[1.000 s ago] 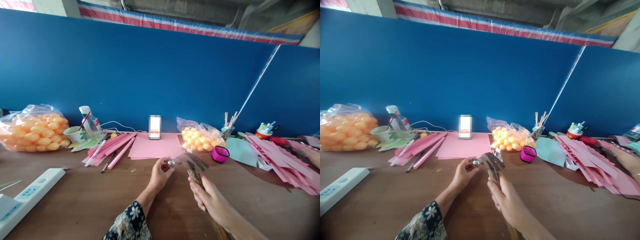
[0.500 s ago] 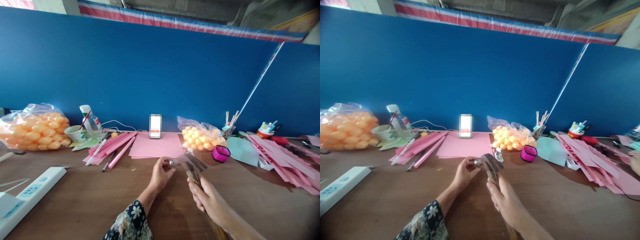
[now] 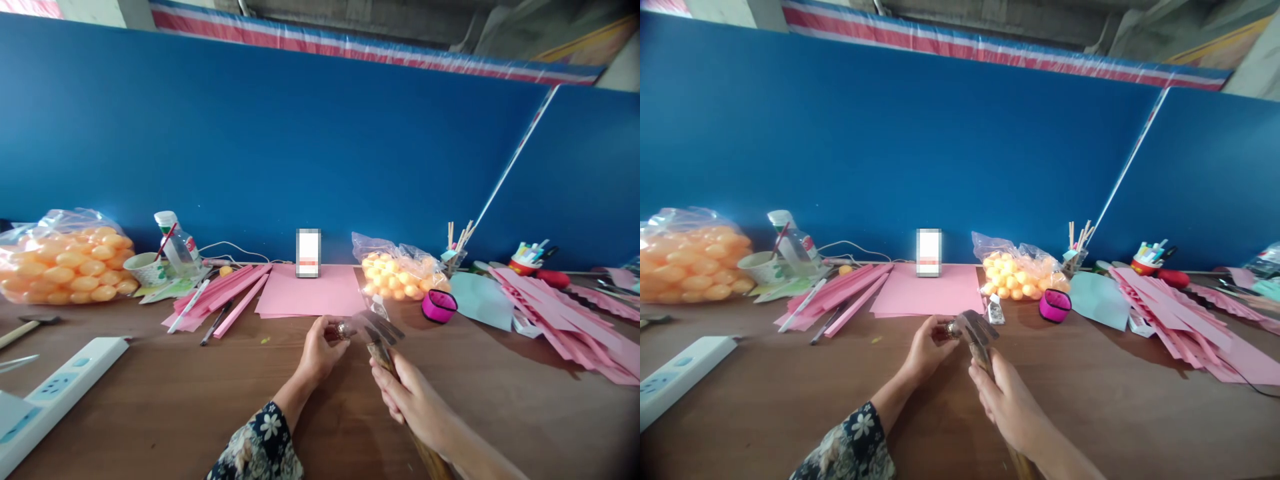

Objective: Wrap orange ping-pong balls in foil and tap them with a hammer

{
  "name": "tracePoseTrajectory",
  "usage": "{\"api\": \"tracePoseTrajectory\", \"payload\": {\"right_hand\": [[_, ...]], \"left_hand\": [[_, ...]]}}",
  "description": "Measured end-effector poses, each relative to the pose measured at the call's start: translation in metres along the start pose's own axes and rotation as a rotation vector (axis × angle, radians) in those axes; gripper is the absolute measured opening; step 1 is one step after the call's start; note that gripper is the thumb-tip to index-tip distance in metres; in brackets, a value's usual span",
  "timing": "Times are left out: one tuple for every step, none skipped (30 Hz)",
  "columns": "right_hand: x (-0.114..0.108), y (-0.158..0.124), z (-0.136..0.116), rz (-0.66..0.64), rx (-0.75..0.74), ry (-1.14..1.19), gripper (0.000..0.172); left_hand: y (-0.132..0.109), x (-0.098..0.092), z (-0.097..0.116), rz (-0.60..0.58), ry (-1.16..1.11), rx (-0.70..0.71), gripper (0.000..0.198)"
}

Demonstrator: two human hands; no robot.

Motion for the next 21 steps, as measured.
{"api": "tracePoseTrajectory", "payload": {"right_hand": [[0.000, 0.000, -0.001, 0.001, -0.004, 0.005, 0.027], [-0.001, 0.000, -0.002, 0.001, -0.010, 0.015, 0.027], [-0.001, -0.001, -0.003, -0.001, -0.017, 0.025, 0.027], [-0.002, -0.001, -0.005, -0.002, -0.026, 0.034, 0.026], [-0.002, -0.002, -0.006, 0.001, -0.033, 0.041, 0.026], [-0.003, -0.003, -0.007, 0.005, -0.036, 0.046, 0.025], [-0.005, -0.003, -0.008, 0.009, -0.035, 0.048, 0.025], [-0.006, -0.004, -0.008, 0.015, -0.031, 0.048, 0.025], [-0.007, -0.004, -0.008, 0.023, -0.027, 0.046, 0.025], [-0.008, -0.005, -0.007, 0.030, -0.024, 0.043, 0.025], [-0.009, -0.005, -0.007, 0.037, -0.022, 0.037, 0.025], [-0.010, -0.005, -0.007, 0.043, -0.020, 0.030, 0.025], [-0.010, -0.004, -0.007, 0.047, -0.018, 0.025, 0.026], [-0.010, -0.004, -0.007, 0.049, -0.015, 0.021, 0.026], [-0.010, -0.004, -0.007, 0.047, -0.010, 0.020, 0.026], [-0.010, -0.004, -0.007, 0.041, -0.004, 0.023, 0.026], [-0.009, -0.004, -0.008, 0.036, -0.001, 0.028, 0.026], [-0.009, -0.004, -0.009, 0.031, -0.001, 0.033, 0.025], [-0.008, -0.005, -0.010, 0.029, -0.004, 0.036, 0.025], [-0.008, -0.005, -0.011, 0.029, -0.009, 0.034, 0.026], [-0.008, -0.005, -0.012, 0.031, -0.018, 0.031, 0.026]], "left_hand": [[0.000, 0.000, 0.000, -0.004, -0.011, -0.009, 0.034], [0.001, 0.000, 0.000, -0.004, -0.023, -0.021, 0.035], [0.001, 0.000, 0.000, 0.003, -0.038, -0.037, 0.036], [0.001, -0.001, 0.000, 0.013, -0.055, -0.056, 0.039], [0.002, -0.002, 0.001, 0.024, -0.076, -0.074, 0.042], [0.002, -0.002, 0.001, 0.034, -0.101, -0.088, 0.044], [0.002, -0.003, 0.002, 0.039, -0.127, -0.099, 0.046], [0.003, -0.002, 0.003, 0.036, -0.153, -0.108, 0.046], [0.003, -0.001, 0.004, 0.025, -0.180, -0.121, 0.046], [0.002, 0.001, 0.004, 0.010, -0.211, -0.138, 0.046], [0.002, 0.002, 0.005, -0.003, -0.244, -0.158, 0.045], [0.001, 0.004, 0.006, -0.015, -0.276, -0.178, 0.046], [0.001, 0.005, 0.006, -0.024, -0.307, -0.195, 0.046], [0.000, 0.006, 0.007, -0.032, -0.332, -0.208, 0.046], [-0.001, 0.006, 0.007, -0.036, -0.346, -0.215, 0.045], [-0.001, 0.006, 0.007, -0.037, -0.347, -0.218, 0.044], [-0.001, 0.005, 0.007, -0.033, -0.336, -0.215, 0.043], [-0.001, 0.004, 0.007, -0.026, -0.321, -0.207, 0.041], [0.000, 0.003, 0.006, -0.018, -0.304, -0.197, 0.040], [0.000, 0.002, 0.006, -0.014, -0.290, -0.189, 0.039], [0.000, 0.001, 0.005, -0.010, -0.282, -0.183, 0.038]]}}
Point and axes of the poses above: each hand's wrist, its own y-axis towards the middle knuckle, its own x-axis out of the palm, z = x × y, the point moved 6 cm from there along y, towards the middle knuckle, and after that the axes turned 5 degrees about x, right-handed, at the moved point
